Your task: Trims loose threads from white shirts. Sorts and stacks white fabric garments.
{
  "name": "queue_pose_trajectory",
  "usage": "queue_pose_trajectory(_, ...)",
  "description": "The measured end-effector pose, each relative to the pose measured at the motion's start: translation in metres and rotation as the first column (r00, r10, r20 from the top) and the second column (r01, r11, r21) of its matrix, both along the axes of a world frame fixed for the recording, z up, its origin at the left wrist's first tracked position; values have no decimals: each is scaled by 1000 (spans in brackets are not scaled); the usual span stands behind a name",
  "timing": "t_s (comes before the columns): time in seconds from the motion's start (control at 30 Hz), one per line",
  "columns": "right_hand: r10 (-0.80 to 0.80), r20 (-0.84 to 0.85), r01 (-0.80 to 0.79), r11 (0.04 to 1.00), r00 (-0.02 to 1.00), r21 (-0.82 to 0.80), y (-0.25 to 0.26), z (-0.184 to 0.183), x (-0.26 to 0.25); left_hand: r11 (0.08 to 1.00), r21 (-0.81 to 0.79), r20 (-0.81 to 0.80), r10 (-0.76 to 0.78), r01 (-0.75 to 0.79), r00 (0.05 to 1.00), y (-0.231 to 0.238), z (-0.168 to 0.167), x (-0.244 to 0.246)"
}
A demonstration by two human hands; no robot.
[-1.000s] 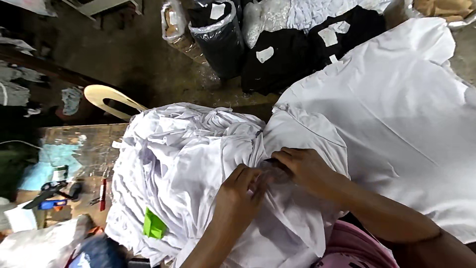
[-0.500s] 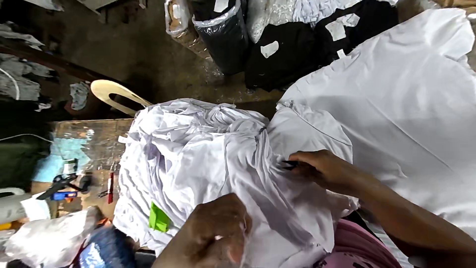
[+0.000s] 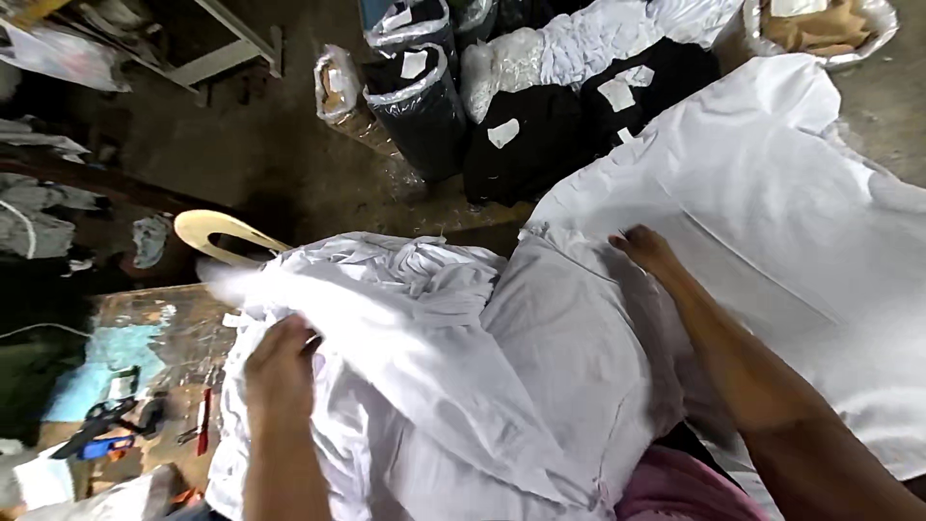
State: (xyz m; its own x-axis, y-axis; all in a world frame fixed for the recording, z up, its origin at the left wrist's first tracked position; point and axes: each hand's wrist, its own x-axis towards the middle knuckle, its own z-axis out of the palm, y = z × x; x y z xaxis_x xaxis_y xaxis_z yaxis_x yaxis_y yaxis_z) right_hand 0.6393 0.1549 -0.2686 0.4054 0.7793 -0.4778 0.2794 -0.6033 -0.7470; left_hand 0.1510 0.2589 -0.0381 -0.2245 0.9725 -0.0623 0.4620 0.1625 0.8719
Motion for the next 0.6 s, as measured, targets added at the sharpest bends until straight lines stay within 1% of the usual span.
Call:
queue_pose_trajectory(0.03,-17,-41,12,992,999,-122,-13,-17,6,987,-23,-4,159,-159,987,6,-3,-36)
queue_pose_trajectory(0.07,-30,-102,8,977,994,-212,-23,-24,10,962,-53,6,270,-269,963,8,-3,-64)
queue_pose_trajectory(0.1,-52,-157,11,967,986,-254,-30,-25,11,935,-67,20,349,-347,937,8,0,-77)
queue_pose_trajectory(0.13,-86,-197,33,965,977,-260,-34,-22,11,918,-56,28,394,-392,919,8,4,-79)
queue_pose_trajectory(0.17,-124,-220,68,967,968,-246,-36,-19,11,919,-21,13,394,-394,919,6,9,-73)
queue_pose_trajectory(0.2,-153,-230,102,970,961,-222,-35,-15,13,940,24,-29,341,-341,939,3,16,-58)
queue_pose_trajectory(0.23,-183,-234,140,972,955,-189,-31,-10,14,970,69,-109,239,-232,965,0,22,-40)
queue_pose_trajectory(0.27,-218,-259,184,972,941,-148,-27,-3,14,992,98,-217,101,-81,971,-2,28,-23)
queue_pose_trajectory(0.3,-244,-300,226,970,922,-96,-25,11,11,991,104,-317,-52,89,947,-3,33,-4)
queue_pose_trajectory(0.33,-233,-374,241,970,898,-26,-25,33,3,962,106,-404,-189,251,895,-3,34,13)
queue_pose_trajectory(0.37,-126,-480,179,982,868,67,-31,64,-8,917,97,-461,-304,388,834,-1,34,30)
queue_pose_trajectory(0.4,103,-574,13,981,812,195,-44,97,-22,868,76,-495,-394,491,774,0,34,47)
queue_pose_trajectory(0.43,411,-601,-238,906,685,349,-61,127,-37,823,54,-507,-465,565,726,1,34,64)
queue_pose_trajectory(0.47,693,-535,-481,720,483,500,-75,150,-54,790,24,-493,-524,613,695,1,33,81)
queue_pose_trajectory(0.5,887,-387,-631,454,253,628,-81,167,-71,764,1,-465,-571,645,677,2,33,99)
queue_pose_trajectory(0.53,962,-256,-703,248,96,667,-83,176,-84,742,-17,-439,-608,670,662,4,33,114)
queue_pose_trajectory(0.57,985,-163,-738,148,52,658,-85,177,-90,721,-27,-427,-634,692,645,5,33,129)
queue_pose_trajectory(0.6,988,-125,-767,151,93,623,-84,175,-88,702,-28,-421,-654,711,629,4,32,141)
